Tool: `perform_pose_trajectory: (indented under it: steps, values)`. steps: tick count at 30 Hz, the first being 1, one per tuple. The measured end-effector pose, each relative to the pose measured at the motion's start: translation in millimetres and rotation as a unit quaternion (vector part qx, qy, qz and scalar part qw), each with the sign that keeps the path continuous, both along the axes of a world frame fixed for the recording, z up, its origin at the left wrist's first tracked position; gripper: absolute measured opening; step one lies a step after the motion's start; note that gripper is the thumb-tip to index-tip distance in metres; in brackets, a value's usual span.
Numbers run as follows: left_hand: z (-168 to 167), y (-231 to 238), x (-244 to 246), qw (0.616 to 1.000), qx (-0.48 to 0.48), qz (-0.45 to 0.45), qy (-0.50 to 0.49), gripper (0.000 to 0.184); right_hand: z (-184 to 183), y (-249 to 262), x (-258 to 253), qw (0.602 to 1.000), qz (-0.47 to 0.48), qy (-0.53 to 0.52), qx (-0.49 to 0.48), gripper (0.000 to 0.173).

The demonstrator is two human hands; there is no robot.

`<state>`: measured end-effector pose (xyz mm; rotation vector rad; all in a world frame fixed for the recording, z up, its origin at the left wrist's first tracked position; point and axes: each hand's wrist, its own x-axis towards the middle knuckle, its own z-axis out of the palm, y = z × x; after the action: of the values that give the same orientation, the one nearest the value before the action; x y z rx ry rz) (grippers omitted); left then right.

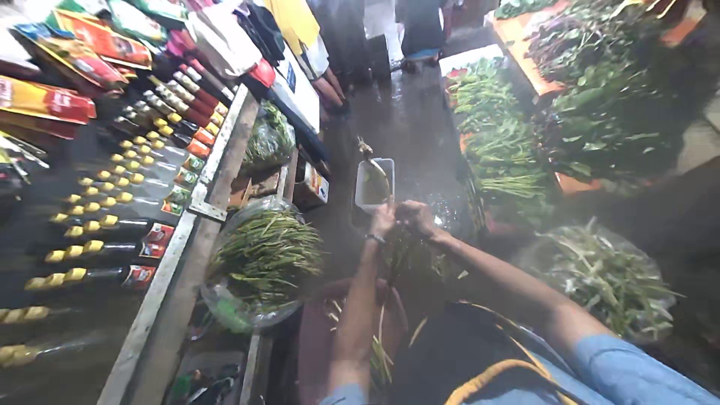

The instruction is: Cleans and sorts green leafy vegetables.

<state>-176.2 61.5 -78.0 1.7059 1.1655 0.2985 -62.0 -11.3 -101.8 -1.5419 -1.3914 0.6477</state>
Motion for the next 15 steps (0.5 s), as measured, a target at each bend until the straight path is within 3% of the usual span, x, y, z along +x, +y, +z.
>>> perform_pose_trajectory:
  steps: [2,6,10,15]
  values:
    - [-6,8,-3,0.998,-0.041,-0.045,-0.013,0.039,-2,2,15,0.998,0.043,-0.019,-0.03,0.02]
    - [-12,5,-10,0.981,-0.101,-0.102,-0.133,0.034,-8,4,37,0.994,0.064,-0.061,-0.071,0.024]
    - [-24,-6,-16,0.978,-0.129,-0.115,-0.116,0.043,4,1,68,0.974,0.107,-0.145,-0.138,0.022]
    - [-24,-22,-46,0.966,-0.149,-0.17,-0.127,0.044,4,10,166,0.959,0.014,-0.256,-0.12,0.023]
